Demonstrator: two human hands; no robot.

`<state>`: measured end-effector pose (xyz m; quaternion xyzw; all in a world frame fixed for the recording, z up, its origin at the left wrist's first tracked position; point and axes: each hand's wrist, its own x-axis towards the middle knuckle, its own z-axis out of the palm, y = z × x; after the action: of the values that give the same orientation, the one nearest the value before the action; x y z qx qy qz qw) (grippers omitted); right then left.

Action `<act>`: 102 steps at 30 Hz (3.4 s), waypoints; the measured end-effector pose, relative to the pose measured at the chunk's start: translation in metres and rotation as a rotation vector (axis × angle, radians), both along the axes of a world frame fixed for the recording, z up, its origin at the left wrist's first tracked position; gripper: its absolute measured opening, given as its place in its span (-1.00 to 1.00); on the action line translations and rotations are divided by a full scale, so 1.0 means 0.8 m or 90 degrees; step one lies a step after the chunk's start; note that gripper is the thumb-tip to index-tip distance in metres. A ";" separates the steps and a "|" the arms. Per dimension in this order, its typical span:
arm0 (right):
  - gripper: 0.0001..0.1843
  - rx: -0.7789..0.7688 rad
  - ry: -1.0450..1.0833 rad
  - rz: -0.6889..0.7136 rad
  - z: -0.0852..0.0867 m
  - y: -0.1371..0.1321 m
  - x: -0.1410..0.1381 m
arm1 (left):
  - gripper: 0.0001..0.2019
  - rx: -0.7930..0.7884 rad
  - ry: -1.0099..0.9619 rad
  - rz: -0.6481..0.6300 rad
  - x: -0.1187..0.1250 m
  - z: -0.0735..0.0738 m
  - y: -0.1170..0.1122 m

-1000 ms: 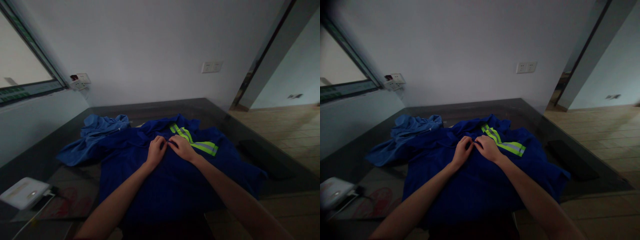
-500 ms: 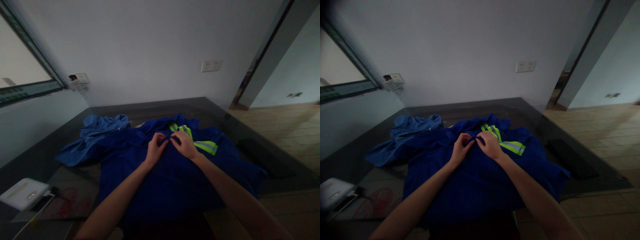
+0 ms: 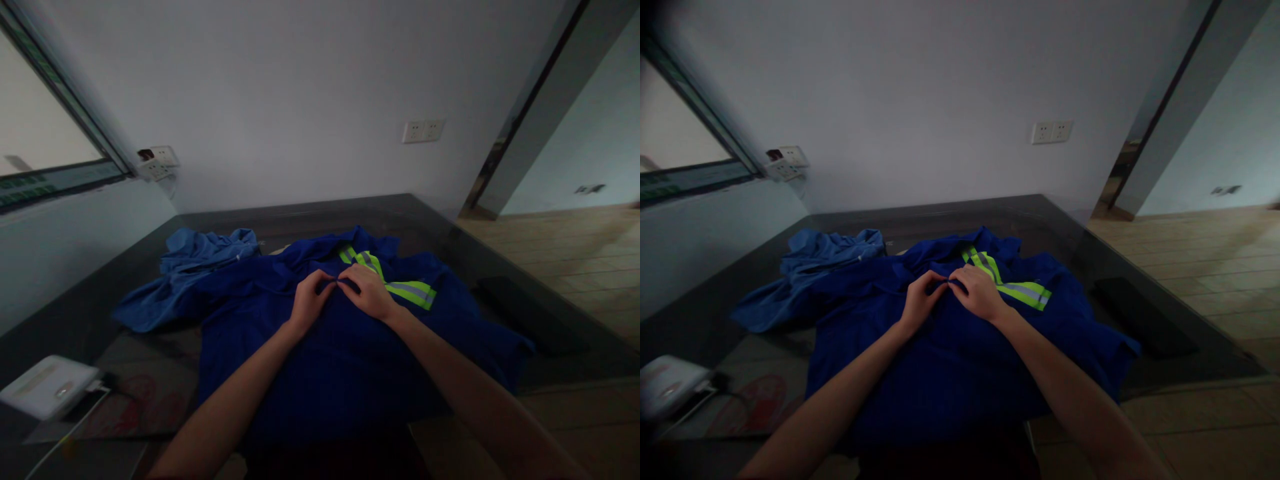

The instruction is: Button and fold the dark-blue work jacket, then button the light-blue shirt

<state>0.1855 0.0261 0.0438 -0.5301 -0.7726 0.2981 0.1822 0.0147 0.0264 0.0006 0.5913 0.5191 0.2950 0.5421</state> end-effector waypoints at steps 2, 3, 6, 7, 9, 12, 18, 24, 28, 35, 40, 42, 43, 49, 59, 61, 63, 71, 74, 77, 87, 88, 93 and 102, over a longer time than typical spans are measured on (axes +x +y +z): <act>-0.89 -0.002 0.000 0.006 0.002 0.000 -0.001 | -0.96 0.012 0.020 -0.005 -0.002 -0.001 0.000; -0.89 -0.006 0.000 0.008 0.004 0.000 -0.001 | -0.95 0.014 0.029 -0.006 -0.002 -0.001 -0.001; -0.88 -0.028 0.001 0.003 0.006 0.000 -0.002 | -0.92 0.020 0.045 -0.015 -0.002 0.000 -0.002; -0.88 -0.036 0.002 -0.009 0.006 0.001 -0.001 | -0.93 0.020 0.045 -0.019 -0.002 0.001 -0.002; -0.87 -0.047 0.008 -0.054 0.004 0.002 0.001 | -0.93 0.014 0.036 -0.023 0.000 0.004 -0.002; -0.87 -0.050 0.021 -0.146 -0.002 0.007 0.010 | -0.87 -0.008 0.012 -0.006 0.001 0.006 0.003; -0.86 -0.061 0.048 -0.268 -0.022 0.018 0.036 | -0.82 -0.085 0.033 -0.060 -0.018 -0.006 0.025; -0.84 -0.047 0.014 -0.325 -0.026 0.027 0.063 | -0.84 0.004 0.193 -0.111 -0.041 -0.011 0.028; -0.83 -0.023 -0.011 -0.359 -0.017 0.037 0.084 | -0.87 0.015 0.250 -0.129 -0.034 -0.001 0.025; -0.89 -0.068 -0.101 -0.342 -0.022 0.037 0.108 | -0.85 -0.076 0.214 -0.160 -0.022 -0.002 0.020; -0.76 -0.025 -0.189 -0.220 0.005 0.041 0.076 | -0.89 -0.105 0.213 -0.183 -0.028 -0.015 0.012; -0.74 -0.024 -0.177 -0.180 0.025 0.046 0.045 | -0.89 -0.100 0.204 -0.185 -0.029 -0.014 0.010; -0.76 -0.039 -0.162 -0.154 0.033 0.047 0.028 | -0.89 -0.094 0.199 -0.177 -0.030 -0.012 0.009; -0.77 -0.191 -0.145 0.021 0.023 0.034 -0.034 | -0.89 -0.056 0.166 -0.061 -0.032 0.004 0.011; -0.78 -0.298 0.008 0.006 -0.030 0.016 -0.015 | -0.85 -0.153 -0.025 -0.035 -0.034 0.006 0.011; -0.84 -0.321 0.055 -0.002 -0.029 0.017 -0.015 | -0.76 -0.144 -0.047 -0.054 -0.033 0.011 0.011; -0.90 -0.348 0.101 -0.009 -0.026 0.019 -0.013 | -0.76 -0.114 -0.045 -0.077 -0.033 0.015 0.012; -0.79 -0.479 0.206 -0.050 -0.029 0.020 -0.009 | -0.80 -0.013 0.091 -0.148 -0.039 0.004 0.010; -0.78 -0.462 0.156 -0.086 -0.036 0.018 -0.011 | -0.80 0.003 0.102 -0.144 -0.038 -0.001 0.009; -0.80 -0.447 0.138 -0.110 -0.041 0.015 -0.013 | -0.82 -0.006 0.137 -0.142 -0.037 -0.002 0.008; -0.83 -0.447 0.181 -0.126 -0.043 0.014 -0.013 | -0.87 -0.032 0.126 -0.124 -0.036 -0.005 0.006; -0.83 -0.446 0.186 -0.126 -0.042 0.014 -0.013 | -0.87 -0.030 0.115 -0.120 -0.036 -0.007 0.007; -0.87 -0.421 0.206 -0.131 -0.044 0.013 -0.016 | -0.84 -0.040 0.109 -0.117 -0.034 -0.012 0.007; -0.87 -0.418 0.219 -0.146 -0.048 0.011 -0.016 | -0.87 -0.045 0.106 -0.095 -0.032 -0.010 0.003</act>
<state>0.1730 0.0349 0.0054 -0.5854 -0.5304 0.5915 0.1618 -0.0106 0.0289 -0.0071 0.6313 0.5271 0.1855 0.5378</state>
